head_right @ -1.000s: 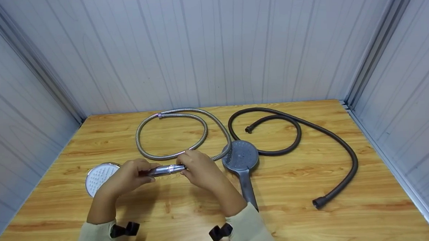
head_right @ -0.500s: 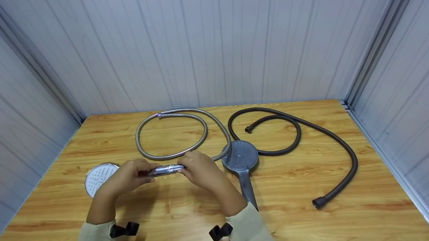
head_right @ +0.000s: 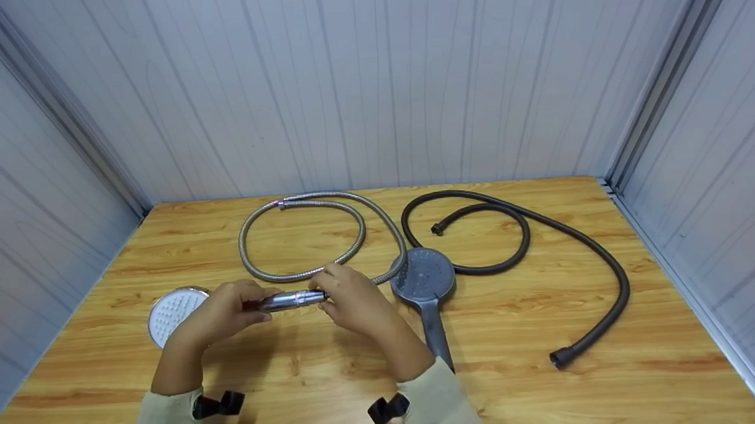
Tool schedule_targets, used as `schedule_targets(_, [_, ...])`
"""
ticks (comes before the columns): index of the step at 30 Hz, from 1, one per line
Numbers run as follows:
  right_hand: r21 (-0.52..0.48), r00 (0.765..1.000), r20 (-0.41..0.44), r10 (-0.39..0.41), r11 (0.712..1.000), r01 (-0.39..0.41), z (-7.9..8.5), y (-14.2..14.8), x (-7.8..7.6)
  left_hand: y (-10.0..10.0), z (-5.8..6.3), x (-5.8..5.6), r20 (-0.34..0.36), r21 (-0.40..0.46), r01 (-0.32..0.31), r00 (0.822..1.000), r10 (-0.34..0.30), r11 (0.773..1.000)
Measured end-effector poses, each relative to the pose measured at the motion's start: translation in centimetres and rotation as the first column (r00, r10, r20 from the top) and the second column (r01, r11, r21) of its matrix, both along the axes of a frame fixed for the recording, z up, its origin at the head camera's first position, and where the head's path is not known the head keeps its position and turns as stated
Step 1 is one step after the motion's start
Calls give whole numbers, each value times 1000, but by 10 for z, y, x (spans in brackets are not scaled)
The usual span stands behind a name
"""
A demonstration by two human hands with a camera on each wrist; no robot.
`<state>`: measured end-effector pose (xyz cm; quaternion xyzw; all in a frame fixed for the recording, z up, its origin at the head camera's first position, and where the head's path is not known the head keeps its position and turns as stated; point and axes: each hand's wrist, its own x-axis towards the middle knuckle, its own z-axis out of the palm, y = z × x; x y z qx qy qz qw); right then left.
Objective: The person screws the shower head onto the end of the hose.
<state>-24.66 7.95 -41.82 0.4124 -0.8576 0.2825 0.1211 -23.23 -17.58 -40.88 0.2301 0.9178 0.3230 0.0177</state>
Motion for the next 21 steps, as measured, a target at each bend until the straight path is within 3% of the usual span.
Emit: schedule_targets(21, [5,998,-50,36,999,-36,-1,1,-2,0,0,0,-9,17,28,1000,-28,999])
